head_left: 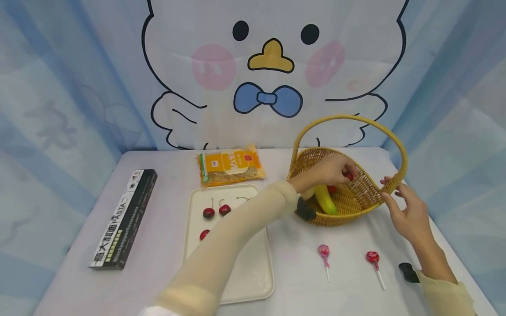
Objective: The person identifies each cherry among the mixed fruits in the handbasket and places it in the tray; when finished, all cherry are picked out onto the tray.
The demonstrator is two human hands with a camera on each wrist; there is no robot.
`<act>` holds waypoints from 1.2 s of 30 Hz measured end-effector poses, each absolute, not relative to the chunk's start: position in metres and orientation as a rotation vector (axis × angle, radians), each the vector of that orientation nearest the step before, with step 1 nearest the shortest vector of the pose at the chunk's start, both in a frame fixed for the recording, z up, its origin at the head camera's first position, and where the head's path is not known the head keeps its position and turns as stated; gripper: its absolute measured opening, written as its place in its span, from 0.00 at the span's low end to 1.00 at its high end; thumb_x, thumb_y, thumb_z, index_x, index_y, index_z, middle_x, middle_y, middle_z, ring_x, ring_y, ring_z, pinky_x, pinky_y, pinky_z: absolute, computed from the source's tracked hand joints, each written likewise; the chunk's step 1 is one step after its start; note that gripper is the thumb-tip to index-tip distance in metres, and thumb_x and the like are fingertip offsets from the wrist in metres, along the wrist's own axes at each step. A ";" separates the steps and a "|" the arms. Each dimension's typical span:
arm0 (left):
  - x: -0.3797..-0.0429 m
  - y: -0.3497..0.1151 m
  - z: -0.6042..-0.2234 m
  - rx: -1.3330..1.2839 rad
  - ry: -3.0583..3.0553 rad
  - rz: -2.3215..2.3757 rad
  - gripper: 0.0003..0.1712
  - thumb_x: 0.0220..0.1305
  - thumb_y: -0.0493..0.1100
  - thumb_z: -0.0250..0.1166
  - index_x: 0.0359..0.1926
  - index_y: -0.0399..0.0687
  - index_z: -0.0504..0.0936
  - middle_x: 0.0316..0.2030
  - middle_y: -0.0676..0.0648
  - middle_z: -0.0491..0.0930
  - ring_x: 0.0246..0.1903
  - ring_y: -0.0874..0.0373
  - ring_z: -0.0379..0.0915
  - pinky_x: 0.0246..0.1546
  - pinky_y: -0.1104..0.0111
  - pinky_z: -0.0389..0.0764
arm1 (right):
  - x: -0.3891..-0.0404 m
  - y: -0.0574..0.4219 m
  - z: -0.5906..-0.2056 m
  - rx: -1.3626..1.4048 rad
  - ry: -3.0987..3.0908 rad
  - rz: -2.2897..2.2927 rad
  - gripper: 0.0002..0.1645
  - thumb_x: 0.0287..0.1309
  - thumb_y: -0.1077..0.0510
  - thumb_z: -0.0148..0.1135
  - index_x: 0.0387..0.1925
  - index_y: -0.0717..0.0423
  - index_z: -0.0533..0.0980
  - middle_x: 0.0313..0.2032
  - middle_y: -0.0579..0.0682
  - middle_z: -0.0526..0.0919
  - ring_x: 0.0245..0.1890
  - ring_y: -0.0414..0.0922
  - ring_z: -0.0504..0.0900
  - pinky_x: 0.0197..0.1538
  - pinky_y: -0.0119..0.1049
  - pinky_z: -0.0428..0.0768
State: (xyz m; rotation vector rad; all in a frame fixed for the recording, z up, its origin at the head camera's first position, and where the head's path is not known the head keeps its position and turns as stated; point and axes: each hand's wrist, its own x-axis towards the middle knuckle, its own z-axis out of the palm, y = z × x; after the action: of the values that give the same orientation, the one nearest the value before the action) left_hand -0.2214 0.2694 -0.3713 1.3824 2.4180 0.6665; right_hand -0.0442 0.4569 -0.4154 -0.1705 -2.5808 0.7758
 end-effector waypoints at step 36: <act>-0.197 0.184 -0.362 1.463 2.299 0.999 0.16 0.74 0.40 0.69 0.60 0.53 0.87 0.61 0.54 0.85 0.56 0.66 0.80 0.54 0.88 0.76 | -0.045 0.455 -0.419 -0.183 -2.560 0.773 0.29 0.79 0.50 0.59 0.76 0.46 0.71 0.74 0.51 0.76 0.65 0.06 0.56 0.59 0.05 0.56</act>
State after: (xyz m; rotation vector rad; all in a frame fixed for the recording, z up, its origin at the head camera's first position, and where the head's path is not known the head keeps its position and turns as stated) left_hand -0.1972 0.1835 -0.3622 1.4634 2.2992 0.9991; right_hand -0.0453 0.4554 -0.4186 -0.1832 -2.5604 0.7731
